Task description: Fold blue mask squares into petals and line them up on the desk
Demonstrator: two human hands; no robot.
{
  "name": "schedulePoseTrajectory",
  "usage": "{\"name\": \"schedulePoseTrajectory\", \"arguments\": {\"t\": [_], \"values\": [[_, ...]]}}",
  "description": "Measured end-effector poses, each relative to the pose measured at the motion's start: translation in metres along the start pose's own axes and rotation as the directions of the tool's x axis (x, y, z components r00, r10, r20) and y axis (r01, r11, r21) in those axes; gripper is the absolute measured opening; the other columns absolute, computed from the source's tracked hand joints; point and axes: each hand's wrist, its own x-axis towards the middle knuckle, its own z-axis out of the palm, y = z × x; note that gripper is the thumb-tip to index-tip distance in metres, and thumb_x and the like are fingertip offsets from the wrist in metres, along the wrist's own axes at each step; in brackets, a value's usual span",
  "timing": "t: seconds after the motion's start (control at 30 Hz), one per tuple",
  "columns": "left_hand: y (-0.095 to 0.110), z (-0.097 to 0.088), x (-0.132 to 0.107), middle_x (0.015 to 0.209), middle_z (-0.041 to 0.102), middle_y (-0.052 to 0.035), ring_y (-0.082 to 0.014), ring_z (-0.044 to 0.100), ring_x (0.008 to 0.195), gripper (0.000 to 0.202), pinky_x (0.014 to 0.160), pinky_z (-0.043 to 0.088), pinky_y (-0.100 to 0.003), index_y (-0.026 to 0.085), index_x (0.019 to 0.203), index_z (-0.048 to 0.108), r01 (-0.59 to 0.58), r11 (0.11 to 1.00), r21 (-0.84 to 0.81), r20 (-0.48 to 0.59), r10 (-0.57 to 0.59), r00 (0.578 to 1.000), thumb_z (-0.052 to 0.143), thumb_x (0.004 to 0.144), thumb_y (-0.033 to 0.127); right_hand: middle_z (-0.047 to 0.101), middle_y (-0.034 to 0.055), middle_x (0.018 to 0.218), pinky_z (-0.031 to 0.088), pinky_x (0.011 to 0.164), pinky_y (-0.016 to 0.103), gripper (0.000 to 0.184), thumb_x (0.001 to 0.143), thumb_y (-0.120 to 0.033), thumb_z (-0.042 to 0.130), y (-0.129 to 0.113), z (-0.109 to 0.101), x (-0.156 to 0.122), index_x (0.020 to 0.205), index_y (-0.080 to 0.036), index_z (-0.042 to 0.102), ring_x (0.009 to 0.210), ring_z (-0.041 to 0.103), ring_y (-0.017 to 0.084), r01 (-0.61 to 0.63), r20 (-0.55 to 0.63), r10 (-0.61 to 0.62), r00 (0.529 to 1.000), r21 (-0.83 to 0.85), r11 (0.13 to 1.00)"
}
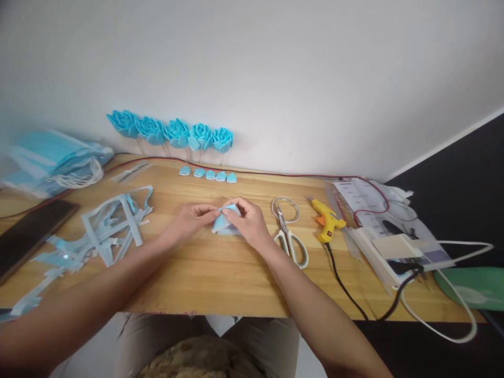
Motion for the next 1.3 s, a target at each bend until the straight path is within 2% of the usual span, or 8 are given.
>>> {"name": "schedulePoseTrajectory", "arguments": {"t": [0.13,0.23,0.33,0.4,0.73,1.07,1.3], "values": [[-0.002,-0.001,0.001,0.054,0.052,0.0018,-0.0102,0.042,0.054,0.031,0.055,0.032,-0.025,0.016,0.064,0.066,0.043,0.999,-0.023,-0.037,-0.044,0.998,0.069,0.066,0.047,0.06,-0.0019,0.073,0.041,0.056,0.023,0.013,0.078,-0.032,0.066,-0.003,-0.001,0.0,0.084,-0.021,0.063,0.062,0.052,0.012,0.05,-0.055,-0.054,0.997,-0.076,0.996],[0.0,-0.002,0.001,0.052,0.052,0.0008,-0.0103,0.044,0.052,0.032,0.053,0.034,-0.025,0.015,0.06,0.063,0.08,0.993,-0.087,-0.061,-0.086,0.994,0.069,0.065,0.047,0.064,0.0005,0.082,0.046,0.066,0.025,0.004,0.079,-0.022,0.061,-0.007,-0.002,0.0,0.083,-0.021,0.063,0.074,0.059,0.014,0.167,-0.051,-0.181,0.982,-0.201,0.965],[0.002,-0.002,0.0,0.051,0.053,0.0004,-0.0099,0.045,0.051,0.032,0.053,0.035,-0.024,0.014,0.058,0.062,0.109,0.98,-0.165,-0.073,-0.122,0.99,0.071,0.062,0.045,0.066,0.0026,0.092,0.047,0.079,0.029,0.012,0.077,-0.012,0.057,-0.009,-0.002,0.0,0.082,-0.022,0.064,0.089,0.061,0.017,0.322,0.002,-0.334,0.942,-0.278,0.905],[0.004,-0.002,-0.001,0.053,0.055,0.0,-0.0097,0.046,0.051,0.032,0.053,0.036,-0.024,0.013,0.062,0.064,0.119,0.971,-0.206,-0.074,-0.136,0.988,0.073,0.06,0.045,0.067,0.0034,0.095,0.047,0.083,0.032,0.016,0.077,-0.009,0.056,-0.009,-0.002,0.0,0.082,-0.022,0.064,0.093,0.061,0.017,0.362,0.03,-0.371,0.928,-0.302,0.882],[-0.006,-0.004,0.004,0.055,0.057,-0.0009,-0.0097,0.047,0.053,0.037,0.054,0.037,-0.024,0.012,0.066,0.066,0.099,0.968,-0.229,-0.032,-0.109,0.994,0.073,0.064,0.048,0.069,0.0039,0.096,0.05,0.075,0.029,0.019,0.075,-0.008,0.056,-0.003,-0.002,0.001,0.083,-0.022,0.066,0.088,0.064,0.017,0.325,0.052,-0.325,0.944,-0.306,0.895],[0.004,-0.003,0.001,0.057,0.058,0.0004,-0.0083,0.046,0.053,0.035,0.053,0.038,-0.023,0.014,0.068,0.069,0.086,0.98,-0.179,-0.053,-0.097,0.994,0.076,0.064,0.048,0.069,0.0021,0.091,0.049,0.075,0.027,0.017,0.076,-0.009,0.055,-0.003,0.0,0.0,0.083,-0.021,0.065,0.084,0.063,0.015,0.293,0.056,-0.291,0.955,-0.312,0.903],[-0.003,-0.004,0.002,0.06,0.06,0.0006,-0.0084,0.048,0.053,0.032,0.053,0.039,-0.022,0.015,0.075,0.071,0.043,0.985,-0.166,-0.078,-0.056,0.995,0.076,0.066,0.045,0.069,0.0012,0.089,0.048,0.074,0.027,0.017,0.076,-0.01,0.054,-0.003,0.001,0.001,0.082,-0.022,0.065,0.081,0.063,0.014,0.277,0.063,-0.271,0.96,-0.323,0.905]]}}
